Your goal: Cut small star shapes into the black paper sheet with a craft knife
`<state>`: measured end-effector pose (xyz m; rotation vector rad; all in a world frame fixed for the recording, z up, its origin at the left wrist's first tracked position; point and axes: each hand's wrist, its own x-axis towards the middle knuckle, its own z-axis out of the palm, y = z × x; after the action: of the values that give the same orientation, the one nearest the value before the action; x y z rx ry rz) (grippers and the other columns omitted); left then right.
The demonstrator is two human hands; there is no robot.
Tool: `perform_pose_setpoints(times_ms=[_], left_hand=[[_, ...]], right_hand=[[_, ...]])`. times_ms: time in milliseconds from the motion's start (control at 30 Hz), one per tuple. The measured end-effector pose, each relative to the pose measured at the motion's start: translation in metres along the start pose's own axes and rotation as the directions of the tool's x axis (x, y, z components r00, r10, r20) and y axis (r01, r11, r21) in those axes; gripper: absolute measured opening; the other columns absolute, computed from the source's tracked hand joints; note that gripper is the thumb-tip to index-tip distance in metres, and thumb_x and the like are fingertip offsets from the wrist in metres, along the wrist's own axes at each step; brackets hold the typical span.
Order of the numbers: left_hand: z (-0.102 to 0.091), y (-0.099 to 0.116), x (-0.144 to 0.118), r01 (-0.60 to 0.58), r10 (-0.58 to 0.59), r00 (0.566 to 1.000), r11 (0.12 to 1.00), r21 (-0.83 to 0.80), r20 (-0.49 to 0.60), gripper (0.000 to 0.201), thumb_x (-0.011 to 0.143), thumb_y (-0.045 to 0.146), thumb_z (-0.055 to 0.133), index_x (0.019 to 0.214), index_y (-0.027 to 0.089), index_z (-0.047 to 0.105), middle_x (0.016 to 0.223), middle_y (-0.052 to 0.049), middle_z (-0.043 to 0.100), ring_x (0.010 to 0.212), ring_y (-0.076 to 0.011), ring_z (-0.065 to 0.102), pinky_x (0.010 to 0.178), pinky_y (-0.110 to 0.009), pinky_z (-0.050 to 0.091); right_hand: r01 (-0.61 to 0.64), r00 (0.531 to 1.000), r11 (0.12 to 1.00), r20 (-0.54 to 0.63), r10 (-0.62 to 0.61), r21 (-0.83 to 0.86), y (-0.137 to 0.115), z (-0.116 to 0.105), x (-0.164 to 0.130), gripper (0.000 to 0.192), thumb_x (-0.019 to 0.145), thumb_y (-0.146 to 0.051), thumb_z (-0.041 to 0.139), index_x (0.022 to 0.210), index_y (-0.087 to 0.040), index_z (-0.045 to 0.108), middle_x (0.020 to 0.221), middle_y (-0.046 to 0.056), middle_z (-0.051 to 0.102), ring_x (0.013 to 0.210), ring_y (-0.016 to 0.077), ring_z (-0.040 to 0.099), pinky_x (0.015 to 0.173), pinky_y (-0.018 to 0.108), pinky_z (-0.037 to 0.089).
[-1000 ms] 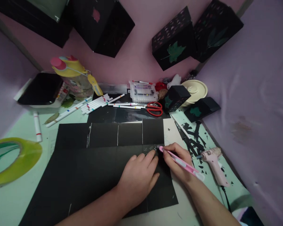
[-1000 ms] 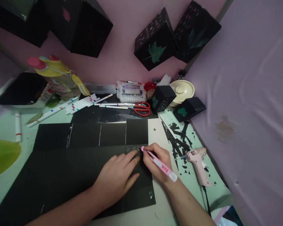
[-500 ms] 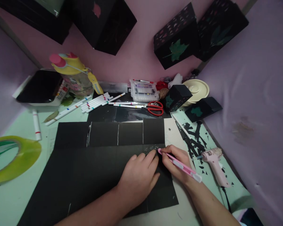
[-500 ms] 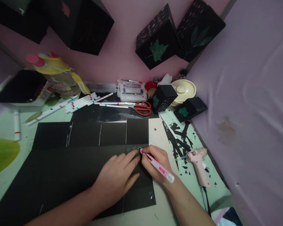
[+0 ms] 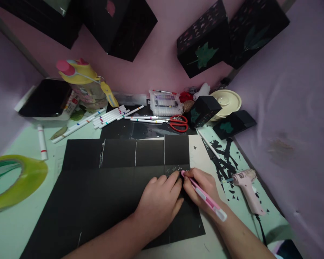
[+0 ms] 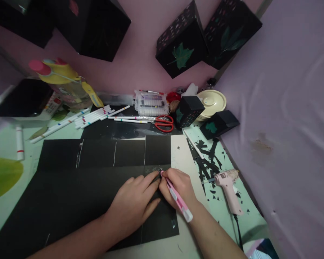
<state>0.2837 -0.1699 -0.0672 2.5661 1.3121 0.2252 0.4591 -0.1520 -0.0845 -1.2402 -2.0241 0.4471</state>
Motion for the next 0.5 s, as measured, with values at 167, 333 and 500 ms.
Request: perform_pose_setpoints(times_ms=[167, 333, 500], left_hand=[[-0.001, 0.0001, 0.0006, 0.005, -0.005, 1.0, 1.0, -0.014, 0.009, 0.037, 0.09, 0.035, 0.052, 0.123, 0.019, 0.056, 0.133, -0.005, 0.057, 0.093, -0.0236, 0.058, 0.076, -0.041, 0.046], [0.0003, -0.0001, 0.0005, 0.003, -0.003, 1.0, 1.0, -0.02, -0.001, 0.038, 0.09, 0.034, 0.052, 0.124, 0.019, 0.055, 0.133, -0.004, 0.057, 0.094, -0.0238, 0.058, 0.075, -0.042, 0.047], [0.0021, 0.0005, 0.0007, -0.004, 0.004, 1.0, 1.0, -0.013, -0.014, 0.037, 0.09, 0.034, 0.053, 0.124, 0.019, 0.055, 0.133, -0.004, 0.057, 0.094, -0.0238, 0.058, 0.075, -0.042, 0.047]], right_hand=[[-0.07, 0.998, 0.997, -0.005, 0.07, 0.039, -0.0036, -0.0018, 0.0011, 0.011, 0.084, -0.012, 0.053, 0.078, -0.021, 0.054, 0.061, -0.002, 0.056, 0.049, 0.0104, 0.049, 0.049, 0.023, 0.041], [-0.091, 0.996, 0.995, 0.001, 0.091, 0.046, -0.0056, -0.0031, 0.0013, 0.012, 0.083, -0.012, 0.053, 0.075, -0.021, 0.053, 0.059, -0.003, 0.054, 0.048, 0.0099, 0.047, 0.048, 0.022, 0.039], [-0.068, 0.998, 0.996, 0.011, 0.067, 0.05, -0.0049, -0.0027, 0.0006, 0.013, 0.083, -0.011, 0.052, 0.075, -0.021, 0.051, 0.061, -0.002, 0.055, 0.05, 0.0105, 0.048, 0.05, 0.023, 0.04]])
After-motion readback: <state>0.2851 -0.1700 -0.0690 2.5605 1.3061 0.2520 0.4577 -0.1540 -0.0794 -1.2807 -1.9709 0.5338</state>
